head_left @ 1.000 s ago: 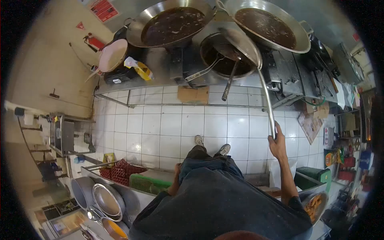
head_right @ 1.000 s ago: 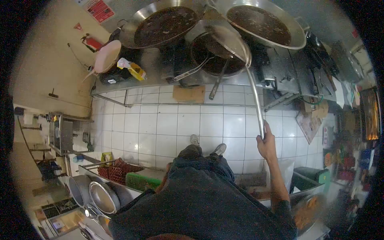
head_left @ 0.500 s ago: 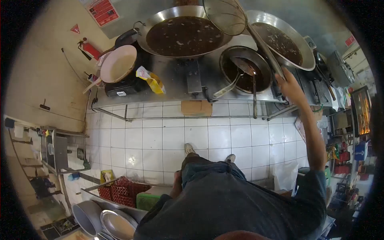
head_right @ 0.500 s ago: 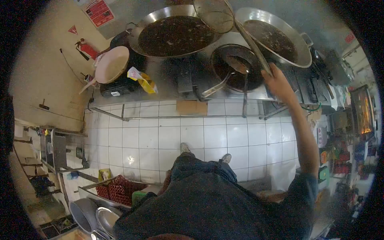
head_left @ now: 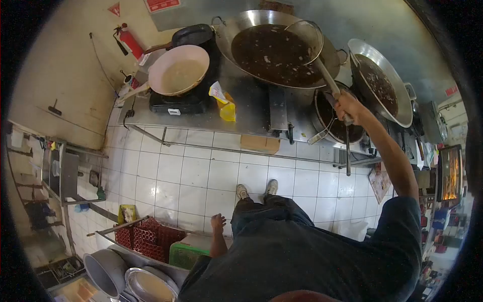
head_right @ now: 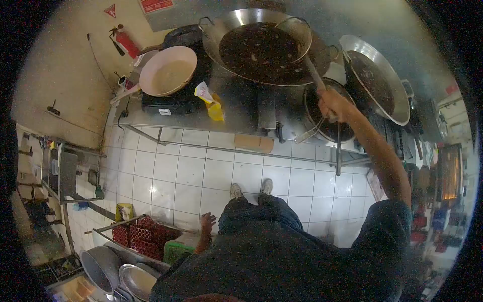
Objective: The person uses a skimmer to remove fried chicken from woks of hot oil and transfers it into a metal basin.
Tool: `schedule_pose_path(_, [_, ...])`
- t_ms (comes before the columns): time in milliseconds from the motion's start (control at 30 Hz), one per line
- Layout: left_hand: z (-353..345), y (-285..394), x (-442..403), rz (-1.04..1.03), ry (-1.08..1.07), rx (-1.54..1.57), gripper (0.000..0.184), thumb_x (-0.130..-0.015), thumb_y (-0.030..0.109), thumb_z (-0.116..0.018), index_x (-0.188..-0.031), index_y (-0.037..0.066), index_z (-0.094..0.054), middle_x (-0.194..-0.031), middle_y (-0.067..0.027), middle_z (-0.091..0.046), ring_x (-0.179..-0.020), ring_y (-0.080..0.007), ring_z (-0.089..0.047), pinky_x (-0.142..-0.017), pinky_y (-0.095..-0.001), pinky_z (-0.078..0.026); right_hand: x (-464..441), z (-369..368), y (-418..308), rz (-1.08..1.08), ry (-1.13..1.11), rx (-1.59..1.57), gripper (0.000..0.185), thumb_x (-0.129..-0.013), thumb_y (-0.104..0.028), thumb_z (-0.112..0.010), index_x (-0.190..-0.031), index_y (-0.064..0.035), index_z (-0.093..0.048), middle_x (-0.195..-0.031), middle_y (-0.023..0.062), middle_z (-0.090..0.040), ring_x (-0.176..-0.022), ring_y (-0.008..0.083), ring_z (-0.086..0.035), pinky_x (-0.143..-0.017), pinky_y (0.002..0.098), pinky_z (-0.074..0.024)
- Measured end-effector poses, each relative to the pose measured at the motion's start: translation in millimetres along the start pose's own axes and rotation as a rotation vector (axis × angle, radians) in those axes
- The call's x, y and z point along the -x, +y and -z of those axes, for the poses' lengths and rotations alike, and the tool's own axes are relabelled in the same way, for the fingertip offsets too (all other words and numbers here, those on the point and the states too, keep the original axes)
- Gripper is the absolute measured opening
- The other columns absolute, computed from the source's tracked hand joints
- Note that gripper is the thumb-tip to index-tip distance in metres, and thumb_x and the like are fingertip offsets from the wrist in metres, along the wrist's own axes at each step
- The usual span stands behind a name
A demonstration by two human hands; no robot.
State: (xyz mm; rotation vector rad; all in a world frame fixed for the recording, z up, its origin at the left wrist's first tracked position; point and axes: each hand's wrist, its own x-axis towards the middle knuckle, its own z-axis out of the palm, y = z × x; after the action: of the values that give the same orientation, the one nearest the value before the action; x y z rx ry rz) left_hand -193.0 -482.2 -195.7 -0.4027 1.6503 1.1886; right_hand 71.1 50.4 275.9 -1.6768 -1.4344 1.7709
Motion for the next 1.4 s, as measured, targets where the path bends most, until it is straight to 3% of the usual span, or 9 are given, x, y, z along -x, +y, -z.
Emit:
schedule_pose_path(67, [5,-30,-13,0.089,0.026,-0.038,0.032,-0.083,0.020,-0.054,-0.107,-0.001,-0.049,-0.086,-0.0141,-0.061,-0.064,-0.0213,-0.059,-0.052,-0.0354,-0.047,9,-23,-10,-0.127,-0.069,-0.125,0.010,-0.096,-0.022,-0.039,-0.095,-0.0142,-0.032,-0.062,-0.0024,-0.035,-0.040,0.0023,-0.030,-0.032,0.0167,-0.0290])
schedule_pose_path(167, [1,-59,-11,0.167,0.082,0.002,0.032,-0.083,0.021,-0.053,-0.105,-0.002,-0.051,-0.088,-0.0140,-0.061,-0.065,-0.0226,-0.058,-0.056,-0.0385,-0.048,30,-61,-26,-0.226,-0.112,-0.264,0.010,-0.095,-0.022,-0.039,-0.093,-0.0140,-0.033,-0.062,-0.0029,-0.035,-0.042,0.0020,-0.031,-0.032,0.0160,-0.0293])
schedule_pose_path(433, [-9,-94,-25,0.176,0.043,0.141,0.034,-0.085,0.024,-0.053,-0.105,-0.002,-0.048,-0.084,-0.0128,-0.059,-0.068,-0.0230,-0.057,-0.055,-0.0379,-0.046,-23,-62,-36,-0.387,-0.763,-1.082,0.030,-0.096,-0.020,-0.040,-0.114,0.0037,-0.038,-0.068,0.0013,-0.036,-0.049,0.0045,-0.038,-0.036,0.0171,-0.0349])
schedule_pose_path(633, [-19,-36,6,0.073,0.057,0.104,0.041,-0.083,0.026,-0.055,-0.111,-0.002,-0.046,-0.092,-0.0158,-0.059,-0.077,-0.0263,-0.060,-0.060,-0.0381,-0.047,-41,-32,-38,-0.298,-0.875,-1.145,0.041,-0.097,-0.023,-0.038,-0.125,0.0080,-0.032,-0.067,0.0020,-0.036,-0.049,0.0058,-0.038,-0.036,0.0178,-0.0343])
schedule_pose_path(800, [-27,-15,31,0.028,0.080,0.054,0.041,-0.083,0.025,-0.054,-0.114,-0.001,-0.045,-0.095,-0.0165,-0.059,-0.081,-0.0269,-0.060,-0.062,-0.0394,-0.047,-29,8,-38,-0.253,-0.776,-1.059,0.039,-0.098,-0.025,-0.039,-0.123,0.0041,-0.037,-0.064,-0.0002,-0.036,-0.045,0.0027,-0.035,-0.034,0.0147,-0.0333])
schedule_pose_path(967, [-22,-54,2,0.080,0.089,0.062,0.029,-0.083,0.023,-0.054,-0.100,0.000,-0.053,-0.082,-0.0134,-0.059,-0.065,-0.0236,-0.056,-0.054,-0.0381,-0.044,-23,63,-28,-0.096,-0.583,-0.842,0.034,-0.098,-0.027,-0.038,-0.114,0.0015,-0.045,-0.063,-0.0023,-0.036,-0.043,0.0003,-0.034,-0.031,0.0121,-0.0310])
schedule_pose_path(1100, [-10,-108,-49,0.112,0.063,0.024,0.023,-0.083,0.021,-0.053,-0.089,0.000,-0.059,-0.071,-0.0109,-0.059,-0.052,-0.0210,-0.053,-0.047,-0.0371,-0.041,-3,94,-35,-0.032,-0.234,-0.649,0.032,-0.096,-0.030,-0.042,-0.108,0.0004,-0.045,-0.061,-0.0037,-0.034,-0.042,-0.0012,-0.030,-0.030,0.0113,-0.0274])
schedule_pose_path(1200, [5,-130,-62,-0.897,-0.096,-0.777,0.022,-0.080,0.020,-0.056,-0.079,-0.002,-0.060,-0.060,-0.0080,-0.054,-0.047,-0.0191,-0.047,-0.044,-0.0388,-0.037,14,104,-40,0.103,-0.048,-0.302,0.029,-0.095,-0.029,-0.044,-0.110,-0.0048,-0.041,-0.060,-0.0043,-0.035,-0.043,-0.0001,-0.032,-0.032,0.0134,-0.0284])
schedule_pose_path(1400, [-30,-97,-43,-0.170,0.114,-0.283,0.030,-0.078,0.022,-0.058,-0.090,-0.005,-0.058,-0.069,-0.0090,-0.056,-0.054,-0.0183,-0.049,-0.050,-0.0355,-0.039,-7,145,-27,0.231,0.147,0.245,0.047,-0.095,-0.030,-0.044,-0.131,-0.0047,-0.029,-0.064,-0.0003,-0.043,-0.045,0.0040,-0.040,-0.037,0.0186,-0.0356])
